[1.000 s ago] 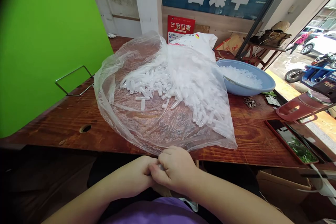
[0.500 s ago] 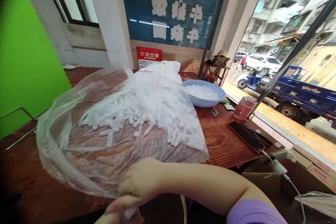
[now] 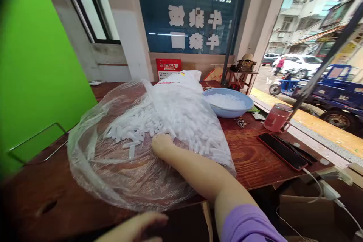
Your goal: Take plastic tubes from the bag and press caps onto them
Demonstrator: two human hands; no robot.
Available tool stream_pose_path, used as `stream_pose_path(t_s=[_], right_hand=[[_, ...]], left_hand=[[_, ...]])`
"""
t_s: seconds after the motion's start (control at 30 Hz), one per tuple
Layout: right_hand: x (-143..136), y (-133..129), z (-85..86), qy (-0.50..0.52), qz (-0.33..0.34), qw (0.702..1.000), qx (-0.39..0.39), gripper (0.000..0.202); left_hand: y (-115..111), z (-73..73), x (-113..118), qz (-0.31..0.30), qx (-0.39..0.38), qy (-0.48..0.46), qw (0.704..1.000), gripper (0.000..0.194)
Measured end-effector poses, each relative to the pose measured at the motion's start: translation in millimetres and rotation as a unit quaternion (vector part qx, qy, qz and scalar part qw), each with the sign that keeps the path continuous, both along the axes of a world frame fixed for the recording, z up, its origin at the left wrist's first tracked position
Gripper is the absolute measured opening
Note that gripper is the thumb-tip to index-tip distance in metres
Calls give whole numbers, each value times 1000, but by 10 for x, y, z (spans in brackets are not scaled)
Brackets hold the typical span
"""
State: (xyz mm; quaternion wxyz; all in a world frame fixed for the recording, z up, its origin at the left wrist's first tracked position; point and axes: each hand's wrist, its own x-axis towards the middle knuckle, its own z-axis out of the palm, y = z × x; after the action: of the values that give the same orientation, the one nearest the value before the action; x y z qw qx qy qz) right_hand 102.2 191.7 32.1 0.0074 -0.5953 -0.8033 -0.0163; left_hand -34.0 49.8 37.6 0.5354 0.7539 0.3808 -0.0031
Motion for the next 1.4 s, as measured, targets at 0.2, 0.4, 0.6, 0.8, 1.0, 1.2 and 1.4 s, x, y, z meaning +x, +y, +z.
stream_pose_path(t_s=[0.2, 0.4, 0.6, 0.8, 1.0, 1.2, 1.4], right_hand=[[89, -307, -91, 33, 2, 999, -26, 23], [202, -826, -59, 83, 30, 995, -47, 23], [591, -1420, 76, 182, -31, 982, -38, 15], [876, -1622, -143, 475, -108, 872, 53, 16], [768, -1706, -305, 556, -8, 811, 182, 32], [732, -1856, -158, 608, 91, 789, -13, 22], [795, -1857, -95, 559, 125, 820, -18, 23]], left_hand=[[714, 572, -6, 153, 189, -27, 969, 31], [1484, 313, 602, 107, 322, 98, 936, 23], [1409, 21, 977, -28, 358, 143, 922, 17], [994, -11, 913, -40, 408, 164, 897, 27], [300, 63, 656, -33, 333, 63, 940, 22], [28, 67, 443, 99, -58, -172, 978, 19], [-11, 101, 404, 70, -140, -113, 981, 7]])
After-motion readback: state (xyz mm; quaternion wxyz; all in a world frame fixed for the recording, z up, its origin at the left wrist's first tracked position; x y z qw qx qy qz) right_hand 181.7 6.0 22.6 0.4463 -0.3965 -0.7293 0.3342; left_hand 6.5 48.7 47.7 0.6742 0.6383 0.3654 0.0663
